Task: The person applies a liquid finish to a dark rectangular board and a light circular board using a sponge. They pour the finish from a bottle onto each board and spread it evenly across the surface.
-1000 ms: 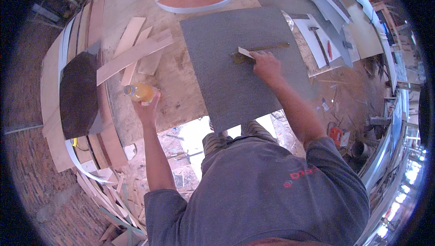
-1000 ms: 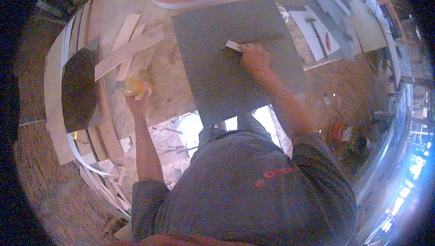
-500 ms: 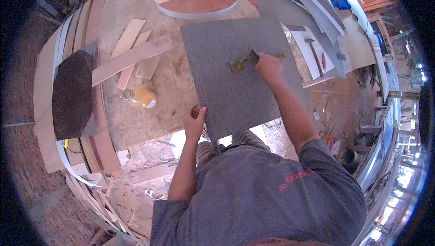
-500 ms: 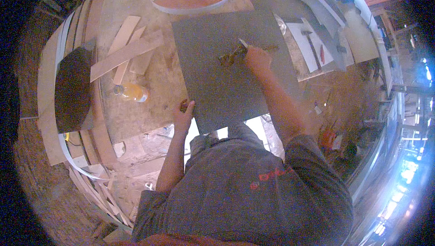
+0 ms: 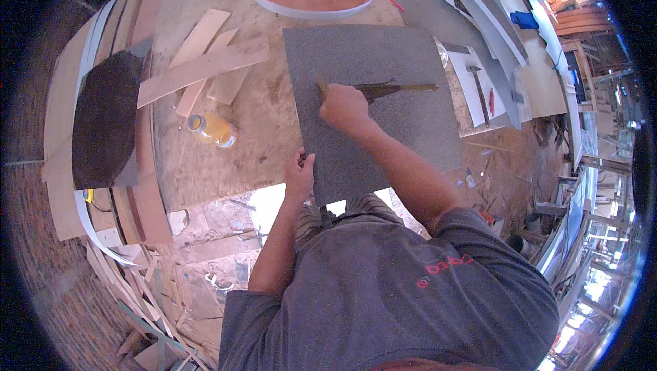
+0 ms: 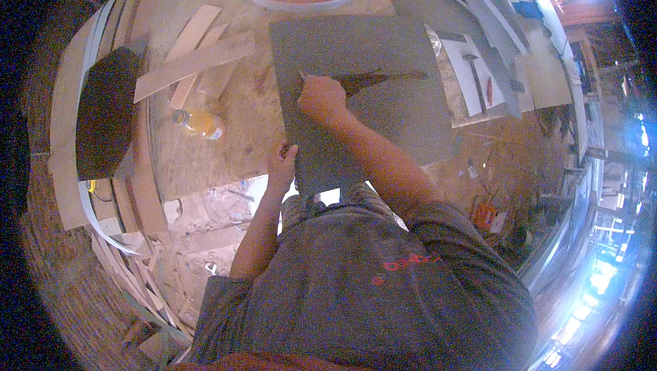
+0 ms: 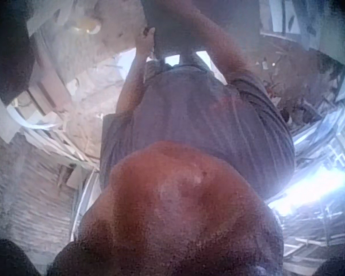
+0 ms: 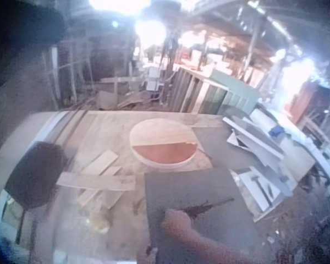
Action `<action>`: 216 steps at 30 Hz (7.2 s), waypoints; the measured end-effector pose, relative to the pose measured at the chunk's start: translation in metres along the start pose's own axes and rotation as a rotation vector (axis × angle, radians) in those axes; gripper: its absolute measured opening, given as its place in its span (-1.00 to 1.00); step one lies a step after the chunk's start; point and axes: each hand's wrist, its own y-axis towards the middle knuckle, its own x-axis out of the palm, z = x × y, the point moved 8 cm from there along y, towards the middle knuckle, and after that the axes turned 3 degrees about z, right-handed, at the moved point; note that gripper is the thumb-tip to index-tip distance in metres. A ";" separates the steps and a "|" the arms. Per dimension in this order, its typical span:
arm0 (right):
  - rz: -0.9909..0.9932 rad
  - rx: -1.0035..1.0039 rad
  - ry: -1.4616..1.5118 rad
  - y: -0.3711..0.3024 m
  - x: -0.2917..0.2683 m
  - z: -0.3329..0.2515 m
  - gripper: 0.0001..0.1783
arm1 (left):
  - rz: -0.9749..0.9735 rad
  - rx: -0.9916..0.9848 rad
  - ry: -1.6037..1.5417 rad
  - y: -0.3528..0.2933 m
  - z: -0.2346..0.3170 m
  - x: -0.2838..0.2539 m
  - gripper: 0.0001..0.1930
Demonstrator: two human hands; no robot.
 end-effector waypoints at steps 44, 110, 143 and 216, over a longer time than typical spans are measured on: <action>-0.071 -0.396 -0.133 -0.212 -0.005 0.178 -0.77 | -0.025 -0.408 -0.230 -0.050 -0.002 0.020 -0.65; -0.204 -0.205 -0.041 -0.081 0.026 -0.048 -0.70 | -0.076 -0.389 -0.044 -0.071 -0.005 -0.018 -0.76; -0.032 0.028 0.230 -0.121 -0.087 0.219 -0.66 | -0.184 -0.430 -0.237 -0.062 -0.020 -0.019 -0.74; -0.379 -0.316 -0.214 -0.230 -0.023 0.298 -0.74 | 0.066 -0.241 0.072 -0.049 0.020 0.018 -0.69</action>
